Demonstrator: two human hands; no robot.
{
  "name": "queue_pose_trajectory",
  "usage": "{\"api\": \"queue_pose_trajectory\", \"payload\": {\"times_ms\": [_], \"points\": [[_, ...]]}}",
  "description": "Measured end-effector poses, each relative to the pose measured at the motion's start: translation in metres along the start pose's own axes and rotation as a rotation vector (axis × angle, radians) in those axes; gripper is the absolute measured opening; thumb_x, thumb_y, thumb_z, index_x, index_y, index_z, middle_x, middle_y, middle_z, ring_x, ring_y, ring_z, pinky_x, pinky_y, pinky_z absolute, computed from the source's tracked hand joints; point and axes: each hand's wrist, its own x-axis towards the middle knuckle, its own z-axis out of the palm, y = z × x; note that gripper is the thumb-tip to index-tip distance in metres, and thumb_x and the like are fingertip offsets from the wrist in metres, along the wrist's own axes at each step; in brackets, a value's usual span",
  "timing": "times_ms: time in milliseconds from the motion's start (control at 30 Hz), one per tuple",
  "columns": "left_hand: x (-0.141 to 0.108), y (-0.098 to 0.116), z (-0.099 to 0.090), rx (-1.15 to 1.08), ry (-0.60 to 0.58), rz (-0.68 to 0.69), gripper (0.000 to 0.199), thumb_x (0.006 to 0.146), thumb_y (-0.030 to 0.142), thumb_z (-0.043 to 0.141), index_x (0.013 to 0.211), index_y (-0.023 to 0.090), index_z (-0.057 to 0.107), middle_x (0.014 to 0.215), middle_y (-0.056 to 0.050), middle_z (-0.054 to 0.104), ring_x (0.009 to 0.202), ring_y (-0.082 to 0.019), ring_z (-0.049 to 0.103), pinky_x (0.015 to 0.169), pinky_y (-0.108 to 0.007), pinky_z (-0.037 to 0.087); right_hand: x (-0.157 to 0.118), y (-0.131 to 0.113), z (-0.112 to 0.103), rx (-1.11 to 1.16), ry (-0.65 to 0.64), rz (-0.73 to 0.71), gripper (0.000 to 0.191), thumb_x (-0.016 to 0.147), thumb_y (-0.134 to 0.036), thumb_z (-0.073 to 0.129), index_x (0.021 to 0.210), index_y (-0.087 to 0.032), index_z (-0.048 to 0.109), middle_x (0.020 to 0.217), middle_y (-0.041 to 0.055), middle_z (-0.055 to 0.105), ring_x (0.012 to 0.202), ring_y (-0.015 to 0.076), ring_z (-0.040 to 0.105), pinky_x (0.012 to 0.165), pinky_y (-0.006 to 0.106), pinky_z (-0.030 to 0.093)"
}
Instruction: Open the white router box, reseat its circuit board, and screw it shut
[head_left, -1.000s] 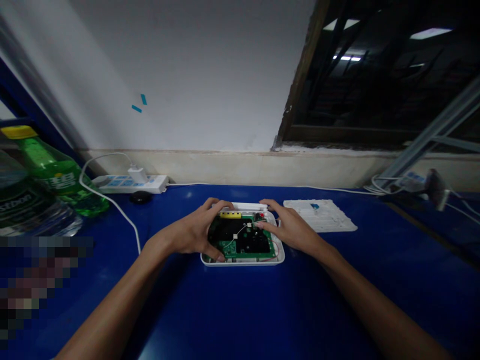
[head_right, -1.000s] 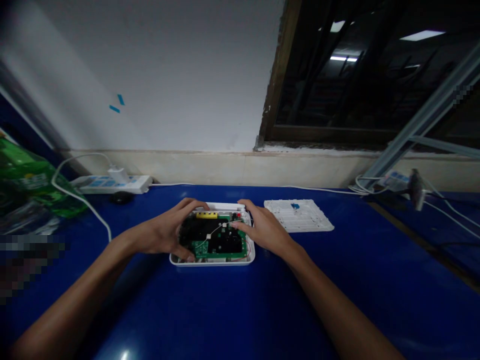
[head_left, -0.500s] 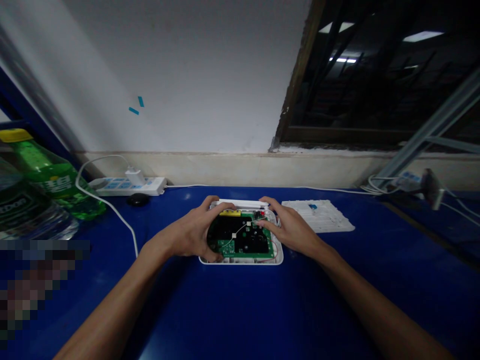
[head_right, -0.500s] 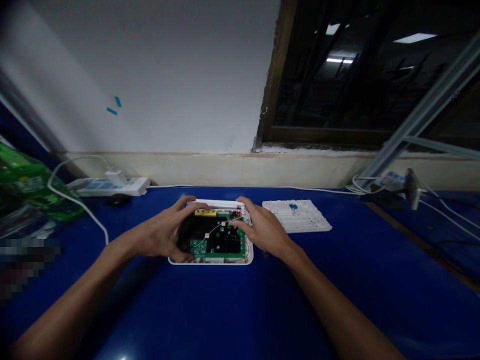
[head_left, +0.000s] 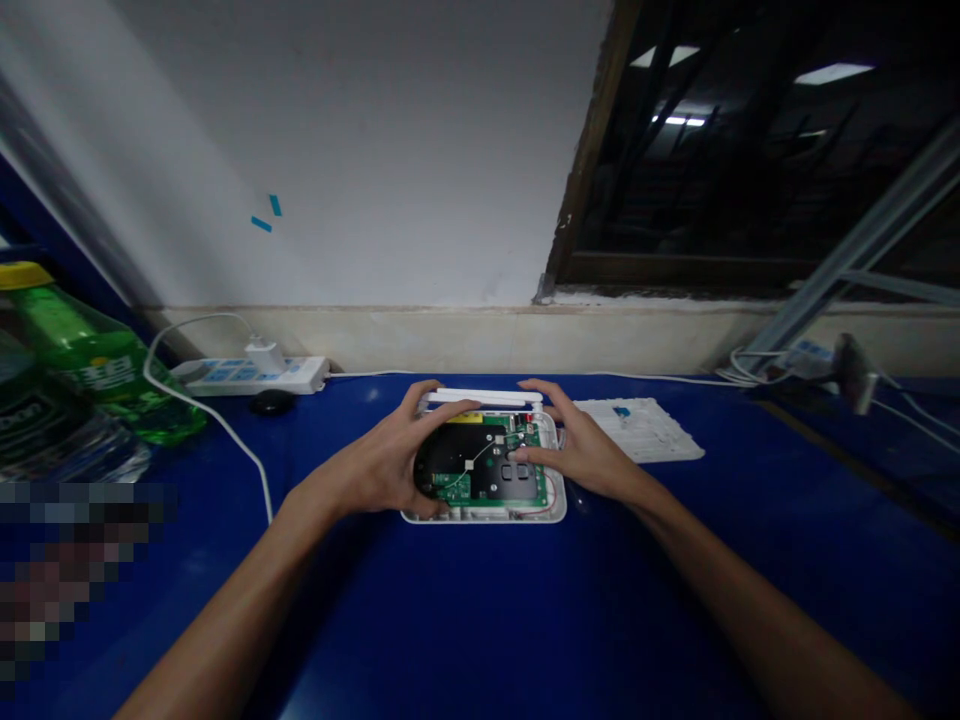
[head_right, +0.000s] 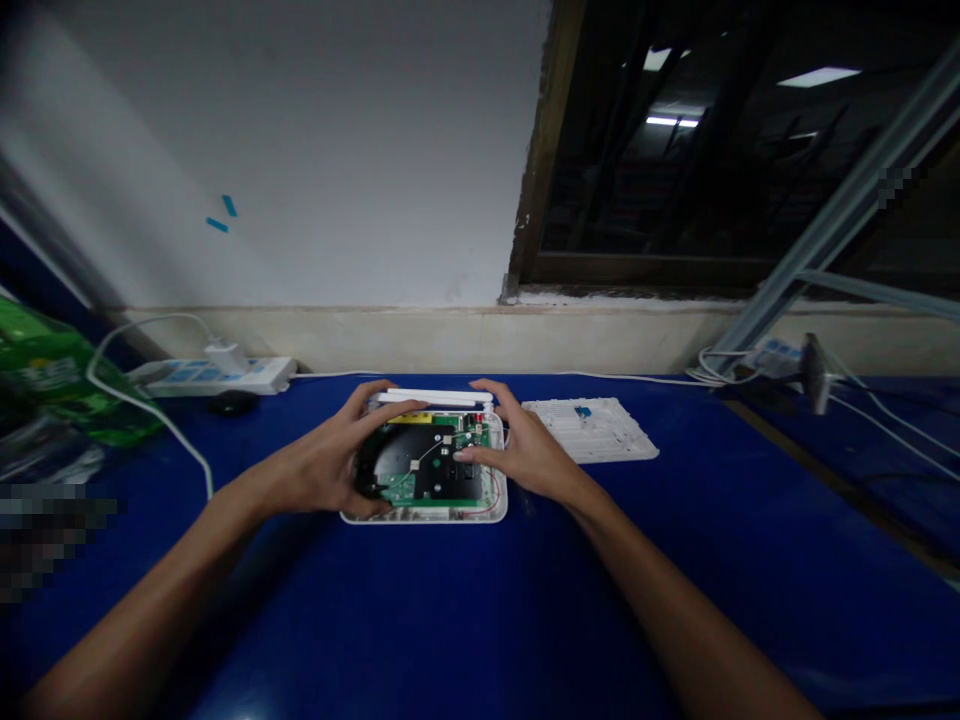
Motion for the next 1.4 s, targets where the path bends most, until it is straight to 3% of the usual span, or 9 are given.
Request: {"api": "queue_pose_trajectory", "payload": {"times_ms": [100,300,433,567,733,1100,1400], "points": [[0.001,0.002,0.000,-0.007,-0.003,-0.014,0.117,0.058,0.038,0.090,0.155,0.042,0.025,0.157,-0.007,0.012,0.138,-0.042,0.035,0.111,-0.054,0.042,0.001,0.001,-0.002,-0.059,0.001,-0.026,0.072,0.080,-0.042,0.079,0.140,-0.032,0.041,0.130,0.0060,0.064,0.110,0.0280,0.066,0.094,0.046,0.056],[0.001,0.002,0.000,-0.109,-0.013,-0.005,0.116,0.060,0.043,0.090,0.155,0.042,0.024,0.149,-0.007,0.028,0.135,-0.035,0.040,0.112,-0.052,0.041,0.000,0.002,-0.009,-0.133,-0.047,-0.012,0.081,0.078,-0.046,0.080,0.145,-0.030,0.039,0.128,0.0080,0.064,0.111,0.0294,0.066,0.097,0.048,0.054],[0.001,-0.001,0.001,-0.179,-0.026,-0.014,0.117,0.059,0.044,0.091,0.155,0.043,0.024,0.142,-0.007,0.035,0.131,-0.035,0.043,0.111,-0.056,0.040,-0.002,-0.001,-0.011,-0.363,-0.003,-0.029,0.090,0.075,-0.052,0.079,0.150,-0.032,0.033,0.127,0.0105,0.063,0.116,0.0331,0.063,0.092,0.048,0.054],[0.001,-0.004,0.002,-0.227,-0.044,-0.031,0.119,0.059,0.044,0.091,0.156,0.043,0.022,0.141,-0.007,0.037,0.132,-0.035,0.043,0.112,-0.058,0.038,-0.004,-0.006,-0.007,-0.628,0.123,-0.076,0.058,0.082,-0.055,0.072,0.129,-0.027,0.052,0.127,0.0119,0.057,0.105,0.0310,0.065,0.087,0.046,0.054],[0.001,-0.006,0.003,-0.259,-0.063,-0.047,0.118,0.061,0.046,0.090,0.157,0.041,0.021,0.144,-0.009,0.038,0.134,-0.037,0.041,0.112,-0.063,0.035,-0.005,-0.001,0.002,-0.753,0.036,-0.143,0.017,0.095,-0.040,0.060,0.104,-0.025,0.061,0.111,0.0069,0.060,0.080,0.0208,0.065,0.076,0.038,0.053],[0.001,-0.009,0.005,-0.256,-0.073,-0.056,0.125,0.057,0.045,0.093,0.158,0.039,0.020,0.144,-0.009,0.039,0.134,-0.035,0.041,0.114,-0.059,0.033,-0.001,0.007,0.013,-0.860,0.071,-0.136,0.017,0.097,-0.037,0.059,0.108,-0.024,0.064,0.113,0.0077,0.060,0.080,0.0211,0.066,0.070,0.036,0.052],[0.001,-0.009,0.006,-0.231,-0.073,-0.057,0.124,0.057,0.048,0.093,0.158,0.039,0.020,0.147,-0.009,0.039,0.135,-0.036,0.040,0.115,-0.059,0.032,0.002,0.003,0.018,-0.928,0.005,-0.181,0.017,0.100,-0.028,0.048,0.107,-0.022,0.062,0.111,0.0093,0.060,0.077,0.0208,0.065,0.063,0.034,0.049]]}}
